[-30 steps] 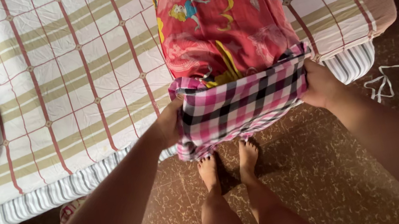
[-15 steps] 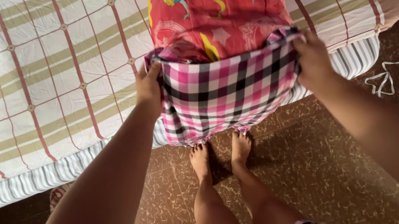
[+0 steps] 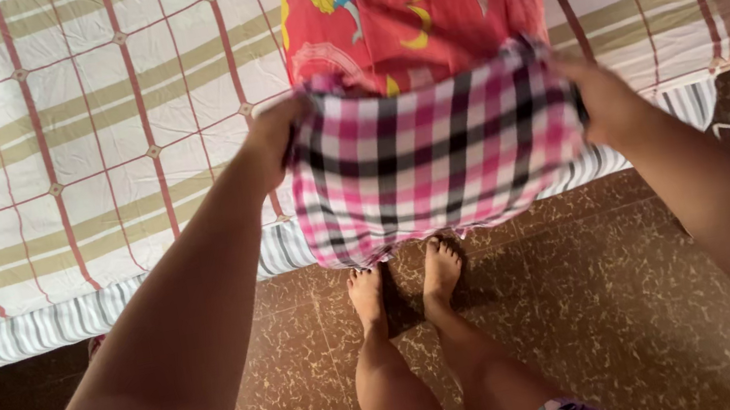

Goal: The person places pillowcases onto pillows on a bed, smooths the fabric by hand, and then folds a piece of patterned clothing over one of the pillows.

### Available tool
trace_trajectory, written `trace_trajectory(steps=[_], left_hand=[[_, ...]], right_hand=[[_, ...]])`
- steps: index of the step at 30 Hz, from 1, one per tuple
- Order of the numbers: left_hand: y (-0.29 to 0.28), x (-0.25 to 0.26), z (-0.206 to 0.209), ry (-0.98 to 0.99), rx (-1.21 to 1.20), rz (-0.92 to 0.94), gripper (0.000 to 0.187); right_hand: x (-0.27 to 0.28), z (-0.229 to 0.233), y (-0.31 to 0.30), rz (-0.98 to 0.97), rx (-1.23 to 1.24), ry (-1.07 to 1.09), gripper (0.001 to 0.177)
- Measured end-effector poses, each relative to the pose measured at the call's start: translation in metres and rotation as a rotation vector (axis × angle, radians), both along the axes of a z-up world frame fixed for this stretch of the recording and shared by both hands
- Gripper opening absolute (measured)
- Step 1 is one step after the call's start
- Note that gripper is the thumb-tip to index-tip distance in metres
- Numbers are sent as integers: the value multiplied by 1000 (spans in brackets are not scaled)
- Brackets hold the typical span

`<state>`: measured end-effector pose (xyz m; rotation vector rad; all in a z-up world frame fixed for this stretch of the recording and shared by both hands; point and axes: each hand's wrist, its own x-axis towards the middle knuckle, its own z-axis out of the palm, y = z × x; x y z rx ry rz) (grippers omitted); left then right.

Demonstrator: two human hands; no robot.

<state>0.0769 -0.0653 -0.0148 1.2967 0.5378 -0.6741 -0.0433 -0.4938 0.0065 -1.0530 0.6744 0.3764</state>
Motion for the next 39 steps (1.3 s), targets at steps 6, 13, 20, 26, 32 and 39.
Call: trace_trajectory(steps=[6, 13, 20, 26, 32, 39], left_hand=[[66, -62, -31, -15, 515, -948, 53], [58, -88, -4, -154, 491, -1117, 51], [50, -102, 39, -322, 589, -1386, 39], [54, -140, 2, -659, 230, -800, 15], [-13, -140, 27, 8, -307, -196, 47], [-8, -127, 4, -9, 89, -612, 51]], right_hand=[[-104, -51, -26, 1151, -629, 270, 63], [-122, -69, -11, 1254, -713, 65, 67], [-111, -82, -18, 1512, -1130, -308, 52], [-113, -81, -22, 1005, -738, 207, 38], [-97, -20, 20, 11, -205, 166, 35], [-103, -25, 11, -200, 174, 131, 34]])
